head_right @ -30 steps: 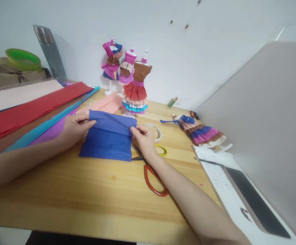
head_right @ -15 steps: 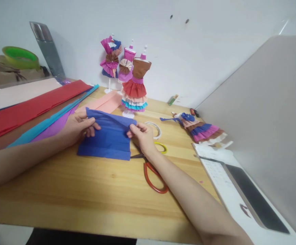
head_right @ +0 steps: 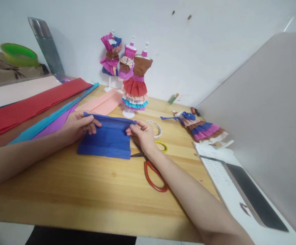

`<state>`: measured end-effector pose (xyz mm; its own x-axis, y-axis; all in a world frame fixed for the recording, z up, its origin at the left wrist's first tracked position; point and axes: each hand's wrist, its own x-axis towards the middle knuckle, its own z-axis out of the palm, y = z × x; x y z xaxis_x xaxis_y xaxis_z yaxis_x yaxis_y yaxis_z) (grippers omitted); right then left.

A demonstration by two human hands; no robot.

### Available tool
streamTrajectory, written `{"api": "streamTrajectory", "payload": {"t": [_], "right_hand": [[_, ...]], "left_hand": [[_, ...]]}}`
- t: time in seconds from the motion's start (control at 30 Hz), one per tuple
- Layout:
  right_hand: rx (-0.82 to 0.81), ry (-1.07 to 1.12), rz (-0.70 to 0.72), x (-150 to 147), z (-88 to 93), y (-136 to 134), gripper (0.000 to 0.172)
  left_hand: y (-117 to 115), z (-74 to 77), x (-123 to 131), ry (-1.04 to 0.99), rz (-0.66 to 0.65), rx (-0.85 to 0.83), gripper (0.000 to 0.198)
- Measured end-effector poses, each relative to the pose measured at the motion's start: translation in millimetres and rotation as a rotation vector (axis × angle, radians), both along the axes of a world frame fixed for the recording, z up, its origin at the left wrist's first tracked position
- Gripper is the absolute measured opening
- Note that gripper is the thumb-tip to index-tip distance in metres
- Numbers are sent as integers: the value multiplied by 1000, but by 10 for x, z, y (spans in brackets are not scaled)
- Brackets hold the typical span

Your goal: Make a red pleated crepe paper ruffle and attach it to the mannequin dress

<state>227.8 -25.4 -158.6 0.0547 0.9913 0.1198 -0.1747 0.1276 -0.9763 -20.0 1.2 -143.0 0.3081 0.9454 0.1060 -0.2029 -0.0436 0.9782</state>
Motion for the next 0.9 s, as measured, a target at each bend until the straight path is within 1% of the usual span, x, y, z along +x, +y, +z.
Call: {"api": "streamTrajectory", "payload": {"t": [0.1,0.33,0.5,0.73,0.9], "right_hand": [[11,29,32,9,4,-4,36],[6,36,93,3,22,-13,38],[-14,84,57,-11,10,0,30],[-41,103,26,-7,13,10,34],[-49,121,4,-1,14,22,33]], "left_hand": [[-6,9,9,-2,19,-4,33],[8,4,16,85,64,16,30],[10,6,20,84,78,5,29],[15,19,26,31,105,-6,26],[13,25,27,34,95,6,23]]}}
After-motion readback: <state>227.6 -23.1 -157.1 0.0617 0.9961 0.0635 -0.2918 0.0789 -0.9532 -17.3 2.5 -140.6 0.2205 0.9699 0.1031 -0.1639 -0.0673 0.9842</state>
